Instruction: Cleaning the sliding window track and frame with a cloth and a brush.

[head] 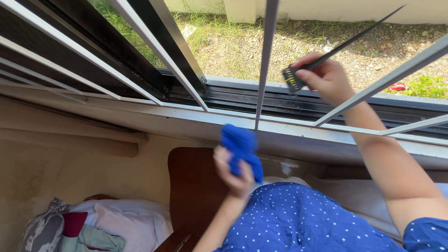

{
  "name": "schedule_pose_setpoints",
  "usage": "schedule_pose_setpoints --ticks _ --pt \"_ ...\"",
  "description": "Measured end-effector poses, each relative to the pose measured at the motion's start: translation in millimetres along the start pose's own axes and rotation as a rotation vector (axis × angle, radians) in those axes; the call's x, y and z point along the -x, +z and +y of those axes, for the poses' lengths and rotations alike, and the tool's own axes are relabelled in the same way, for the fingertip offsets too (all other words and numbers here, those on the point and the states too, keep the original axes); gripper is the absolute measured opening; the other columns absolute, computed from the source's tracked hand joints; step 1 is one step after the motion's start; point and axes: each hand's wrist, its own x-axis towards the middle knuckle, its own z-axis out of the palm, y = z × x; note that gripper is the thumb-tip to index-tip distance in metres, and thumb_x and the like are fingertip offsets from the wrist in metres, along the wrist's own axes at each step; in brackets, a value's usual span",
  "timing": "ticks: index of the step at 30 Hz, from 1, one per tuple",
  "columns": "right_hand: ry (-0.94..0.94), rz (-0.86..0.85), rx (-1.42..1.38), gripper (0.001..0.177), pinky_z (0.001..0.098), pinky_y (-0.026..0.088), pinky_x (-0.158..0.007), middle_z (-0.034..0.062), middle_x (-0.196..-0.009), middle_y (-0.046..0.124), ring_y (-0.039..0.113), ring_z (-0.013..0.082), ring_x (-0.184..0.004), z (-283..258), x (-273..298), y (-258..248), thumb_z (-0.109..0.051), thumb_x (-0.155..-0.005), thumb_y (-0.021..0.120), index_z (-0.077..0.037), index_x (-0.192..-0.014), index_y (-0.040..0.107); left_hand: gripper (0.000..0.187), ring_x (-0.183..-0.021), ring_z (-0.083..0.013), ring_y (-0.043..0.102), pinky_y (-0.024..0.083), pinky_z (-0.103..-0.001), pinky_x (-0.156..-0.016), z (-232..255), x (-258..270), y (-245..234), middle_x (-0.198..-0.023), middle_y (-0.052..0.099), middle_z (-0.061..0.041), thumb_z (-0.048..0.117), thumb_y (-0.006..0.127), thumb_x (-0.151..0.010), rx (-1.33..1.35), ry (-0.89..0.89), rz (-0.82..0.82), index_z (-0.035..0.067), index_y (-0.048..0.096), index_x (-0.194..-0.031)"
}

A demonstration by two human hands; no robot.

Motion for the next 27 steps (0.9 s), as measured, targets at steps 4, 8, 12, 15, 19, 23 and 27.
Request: schedule_pose_setpoints --ticks 4,8,12,15,19,23,27 --pt "-0.077 -0.152 -0.091 0.018 0.0166 0.041 -0.048 0.0059 -0.060 0.054 0.052 0.0095 -0.047 -17.7 -22.0 44.2 -0.003 -0.086 0.063 0.001 -0.103 0.063 0.037 -0.115 -0.0358 0.054 0.043 -0.039 -0.092 44.6 -2.7 29.3 -0.127 0.054 -0.020 0.003 0.057 -0.075 -0.168 0.040 -0.433 0.003 0.059 -0.112" --pt "-0.264 -0.368 0.074 0.023 0.0288 0.046 -0.054 0.0136 -0.072 0.060 0.057 0.0207 -0.058 -22.0 -24.8 68.5 -0.002 -0.087 0.061 -0.004 -0.109 0.063 0.035 -0.114 -0.0288 0.052 0.039 -0.032 -0.082 34.7 24.7 55.9 -0.130 0.053 -0.013 0.003 0.054 -0.076 -0.477 0.059 -0.427 0.004 0.059 -0.111" --pt "-0.330 -0.444 0.170 0.022 0.0367 0.048 -0.057 0.0162 -0.077 0.061 0.060 0.0297 -0.062 -17.8 -12.5 49.4 -0.002 -0.087 0.059 -0.004 -0.109 0.063 0.050 -0.109 -0.0325 0.056 0.040 -0.037 -0.081 48.7 46.3 85.1 -0.120 0.057 -0.016 0.010 0.064 -0.057 -0.291 0.054 -0.453 0.007 0.061 -0.107" --pt "-0.244 -0.356 0.195 0.022 0.0309 0.046 -0.059 0.0128 -0.078 0.061 0.058 0.0239 -0.065 -2.6 1.5 6.2 -0.004 -0.088 0.061 -0.006 -0.110 0.065 0.044 -0.093 -0.0323 0.062 0.046 -0.039 -0.073 97.3 71.3 131.3 -0.098 0.062 -0.014 0.005 0.050 -0.057 -0.208 0.193 -0.487 0.007 0.063 -0.099" --pt "-0.062 -0.310 0.244 0.025 0.0330 0.046 -0.062 0.0130 -0.073 0.058 0.056 0.0223 -0.064 -19.3 37.5 -38.6 -0.006 -0.086 0.060 -0.006 -0.111 0.064 0.029 -0.093 -0.0359 0.060 0.048 -0.043 -0.084 159.1 130.5 197.2 -0.089 0.059 -0.017 0.006 0.048 -0.066 0.067 0.322 -0.578 0.002 0.062 -0.091" --pt "0.024 -0.231 0.153 0.027 0.0246 0.045 -0.058 0.0088 -0.070 0.058 0.055 0.0140 -0.058 -6.8 61.2 -65.8 -0.002 -0.086 0.061 -0.006 -0.112 0.062 0.025 -0.099 -0.0305 0.059 0.046 -0.035 -0.092 181.7 188.6 227.5 -0.093 0.061 -0.013 0.007 0.045 -0.078 0.072 0.340 -0.675 -0.004 0.062 -0.092" --pt "-0.116 -0.316 0.116 0.020 0.0326 0.048 -0.068 0.0126 -0.080 0.063 0.062 0.0226 -0.072 -22.5 59.5 -50.5 -0.004 -0.086 0.062 -0.005 -0.106 0.064 0.030 -0.099 -0.0328 0.059 0.047 -0.039 -0.091 180.5 168.9 218.3 -0.096 0.058 -0.015 0.006 0.056 -0.072 0.311 0.335 -0.907 -0.002 0.056 -0.101"
